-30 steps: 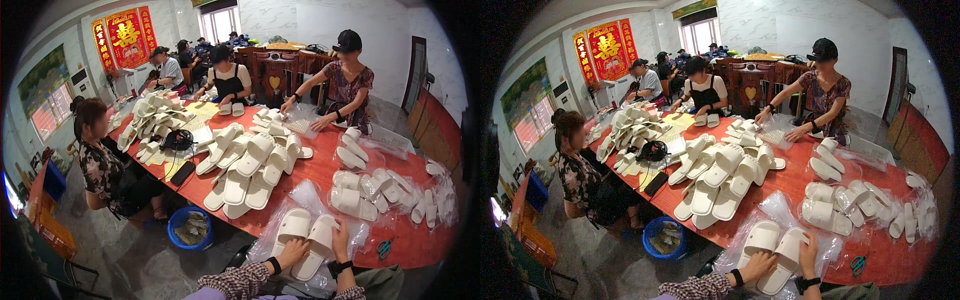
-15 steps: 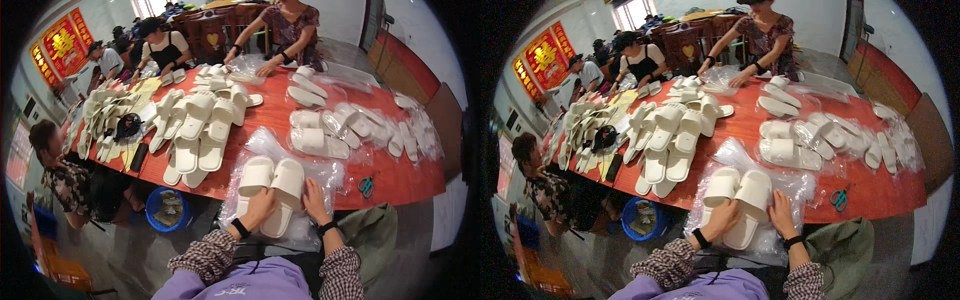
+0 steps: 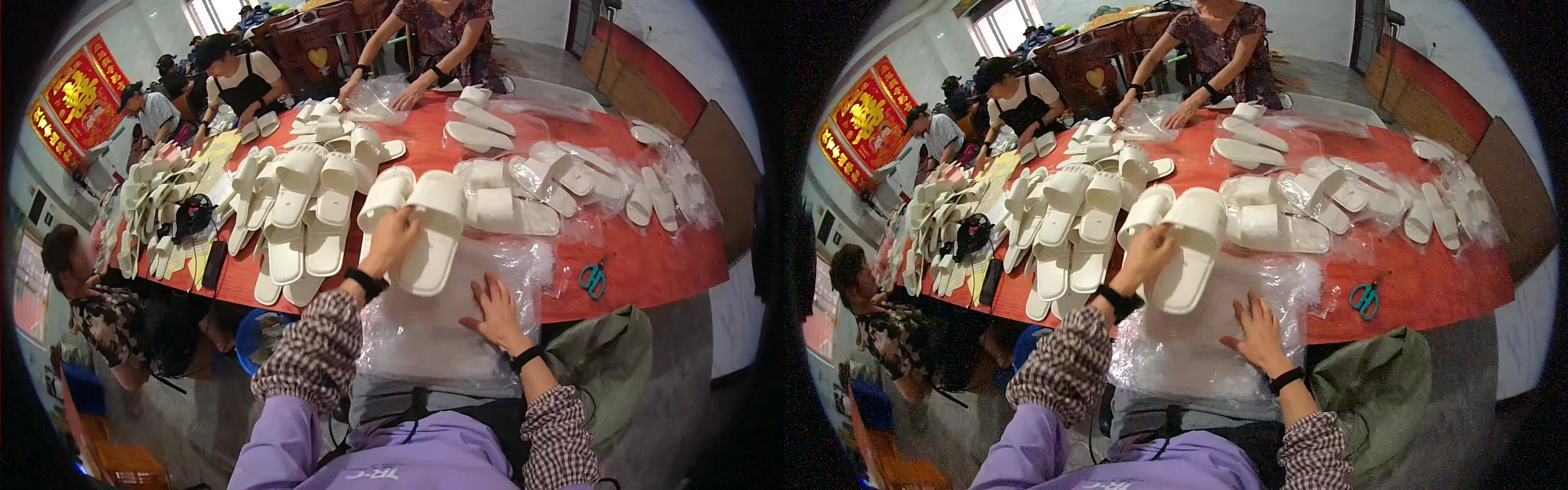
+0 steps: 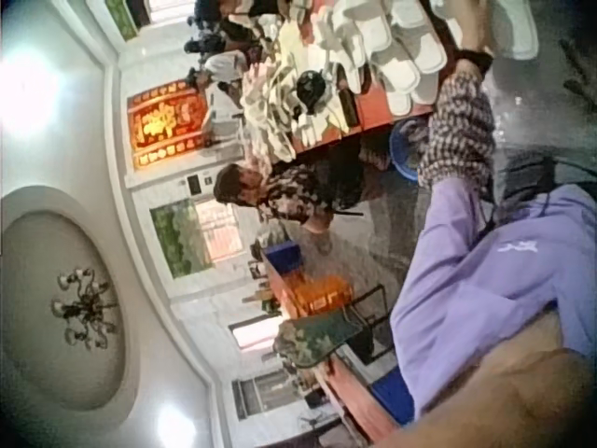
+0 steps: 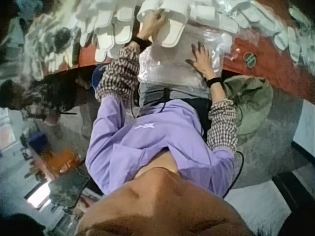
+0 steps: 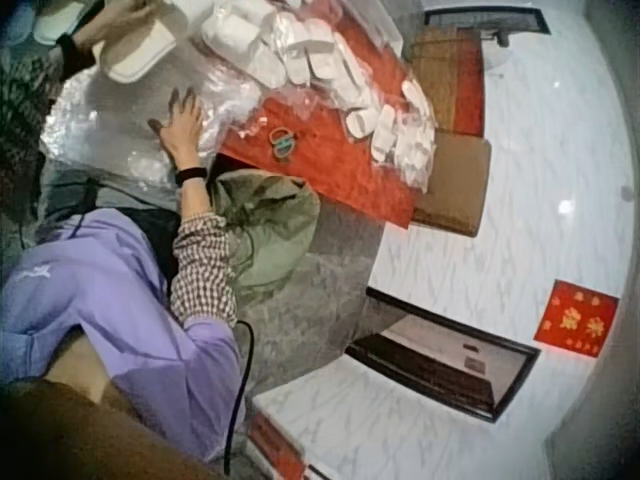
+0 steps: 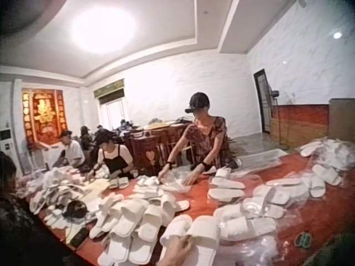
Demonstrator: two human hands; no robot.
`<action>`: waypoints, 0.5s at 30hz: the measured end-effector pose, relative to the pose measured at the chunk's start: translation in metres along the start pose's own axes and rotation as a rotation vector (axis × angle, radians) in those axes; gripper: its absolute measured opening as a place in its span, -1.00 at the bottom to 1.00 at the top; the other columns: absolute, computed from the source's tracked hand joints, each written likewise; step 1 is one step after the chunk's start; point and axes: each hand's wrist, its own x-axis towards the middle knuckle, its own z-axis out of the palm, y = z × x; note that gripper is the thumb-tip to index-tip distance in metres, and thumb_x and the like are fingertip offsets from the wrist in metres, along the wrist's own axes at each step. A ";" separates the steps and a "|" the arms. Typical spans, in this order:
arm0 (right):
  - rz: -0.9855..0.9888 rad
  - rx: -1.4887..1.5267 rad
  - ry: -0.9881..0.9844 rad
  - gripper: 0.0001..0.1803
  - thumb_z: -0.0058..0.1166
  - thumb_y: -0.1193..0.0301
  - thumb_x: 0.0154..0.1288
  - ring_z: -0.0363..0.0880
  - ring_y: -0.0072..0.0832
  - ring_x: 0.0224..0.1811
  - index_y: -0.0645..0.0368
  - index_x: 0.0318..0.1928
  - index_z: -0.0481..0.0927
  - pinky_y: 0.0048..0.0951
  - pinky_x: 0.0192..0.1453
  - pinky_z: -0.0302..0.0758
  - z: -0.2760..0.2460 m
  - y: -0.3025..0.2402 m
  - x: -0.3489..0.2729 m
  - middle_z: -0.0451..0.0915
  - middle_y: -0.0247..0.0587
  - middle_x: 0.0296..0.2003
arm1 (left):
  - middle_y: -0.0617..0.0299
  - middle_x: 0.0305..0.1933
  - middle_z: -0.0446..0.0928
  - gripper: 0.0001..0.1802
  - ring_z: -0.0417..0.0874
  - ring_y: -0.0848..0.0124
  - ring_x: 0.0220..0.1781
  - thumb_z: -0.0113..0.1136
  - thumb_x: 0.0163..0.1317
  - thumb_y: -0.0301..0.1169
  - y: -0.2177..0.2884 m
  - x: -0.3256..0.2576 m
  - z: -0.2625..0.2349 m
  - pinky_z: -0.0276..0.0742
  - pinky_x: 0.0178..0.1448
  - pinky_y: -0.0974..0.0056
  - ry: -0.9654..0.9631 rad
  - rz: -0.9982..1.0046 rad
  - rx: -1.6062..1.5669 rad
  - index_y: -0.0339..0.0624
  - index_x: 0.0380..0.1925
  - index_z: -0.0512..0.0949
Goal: Packaging pairs of white sandals into plastic bags at a workstation.
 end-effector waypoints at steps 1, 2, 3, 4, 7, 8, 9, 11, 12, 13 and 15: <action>-0.005 -0.016 -0.002 -0.07 0.23 -0.13 0.08 0.01 0.02 0.45 0.04 0.38 0.28 0.00 0.44 0.08 0.000 0.001 0.000 0.06 0.11 0.43 | -0.15 -0.32 0.57 -0.56 0.62 -0.05 -0.25 0.11 0.18 -0.27 -0.004 0.013 0.001 0.52 -0.12 0.00 -0.007 -0.041 -0.011 -0.26 0.02 0.57; -0.011 -0.032 -0.006 -0.07 0.22 -0.14 0.08 0.00 0.02 0.46 0.02 0.39 0.27 0.00 0.44 0.08 0.001 0.002 -0.001 0.05 0.08 0.44 | -0.18 -0.30 0.59 -0.53 0.63 -0.06 -0.24 0.10 0.16 -0.26 -0.008 0.024 0.003 0.53 -0.10 -0.01 -0.015 -0.083 -0.022 -0.26 0.04 0.57; -0.004 -0.031 -0.008 -0.07 0.22 -0.14 0.08 0.00 0.02 0.46 0.02 0.39 0.27 0.00 0.44 0.08 0.003 0.003 -0.002 0.05 0.08 0.44 | -0.23 -0.29 0.61 -0.50 0.65 -0.07 -0.23 0.06 0.13 -0.27 -0.020 0.034 0.007 0.53 -0.07 -0.01 -0.001 -0.120 -0.088 -0.25 0.06 0.57; -0.008 -0.040 -0.014 -0.07 0.21 -0.14 0.09 -0.01 0.01 0.46 0.00 0.41 0.25 0.02 0.44 0.07 0.005 0.005 -0.003 0.02 0.05 0.45 | -0.16 -0.35 0.61 -0.54 0.66 0.10 -0.33 0.04 0.18 -0.30 -0.028 0.042 0.009 0.54 -0.19 0.14 0.044 -0.064 0.054 -0.32 0.04 0.56; 0.006 -0.027 -0.041 -0.05 0.21 -0.14 0.09 -0.03 0.00 0.47 -0.03 0.42 0.22 0.03 0.45 0.05 0.008 0.006 -0.001 -0.02 0.00 0.47 | -0.16 -0.24 0.58 -0.55 0.62 -0.01 -0.15 0.07 0.15 -0.32 -0.057 0.047 0.007 0.51 -0.04 0.06 0.084 -0.057 0.239 -0.22 0.05 0.56; 0.020 -0.005 -0.057 -0.05 0.23 -0.13 0.08 -0.04 -0.01 0.48 -0.03 0.42 0.21 0.02 0.46 0.03 0.008 0.004 -0.002 -0.04 -0.01 0.48 | -0.15 -0.21 0.57 -0.55 0.60 -0.04 -0.10 0.07 0.15 -0.33 -0.066 0.048 0.005 0.50 -0.01 0.03 0.087 -0.070 0.268 -0.18 0.07 0.56; 0.035 -0.010 -0.064 -0.05 0.23 -0.13 0.08 -0.04 -0.01 0.48 -0.03 0.42 0.21 0.02 0.46 0.03 0.006 0.004 -0.003 -0.04 -0.01 0.48 | -0.11 -0.17 0.56 -0.55 0.59 -0.06 -0.08 0.06 0.16 -0.37 -0.075 0.049 0.003 0.49 0.00 0.00 0.075 -0.092 0.269 -0.11 0.10 0.55; 0.025 0.001 -0.055 -0.05 0.19 -0.15 0.12 -0.05 -0.01 0.49 -0.08 0.45 0.17 0.08 0.44 0.04 0.004 0.010 -0.006 -0.05 -0.02 0.48 | -0.11 -0.07 0.54 -0.58 0.57 -0.09 -0.02 0.04 0.19 -0.39 -0.073 0.055 0.011 0.49 0.04 -0.01 0.083 -0.124 0.312 -0.10 0.08 0.55; 0.027 0.005 -0.066 -0.05 0.19 -0.15 0.12 -0.05 -0.01 0.49 -0.08 0.45 0.17 0.08 0.44 0.04 0.003 0.008 -0.005 -0.05 -0.02 0.48 | -0.12 -0.04 0.53 -0.59 0.56 -0.09 0.00 0.03 0.21 -0.37 -0.080 0.057 0.006 0.49 0.06 -0.02 0.084 -0.147 0.354 -0.11 0.07 0.55; 0.022 -0.002 -0.060 -0.06 0.18 -0.15 0.12 -0.05 0.00 0.48 -0.07 0.44 0.17 0.08 0.43 0.06 0.002 0.007 -0.005 -0.05 -0.02 0.48 | -0.12 -0.04 0.53 -0.59 0.56 -0.09 0.00 0.03 0.21 -0.37 -0.087 0.060 0.007 0.49 0.06 -0.02 0.070 -0.150 0.348 -0.11 0.07 0.55; 0.037 -0.016 -0.063 -0.06 0.18 -0.15 0.13 -0.04 0.01 0.48 -0.06 0.44 0.18 0.07 0.43 0.07 0.000 0.005 -0.005 -0.05 -0.02 0.48 | -0.12 -0.03 0.52 -0.55 0.57 -0.07 -0.02 0.05 0.19 -0.40 -0.100 0.063 0.012 0.49 0.10 0.02 0.042 -0.104 0.349 -0.13 0.12 0.52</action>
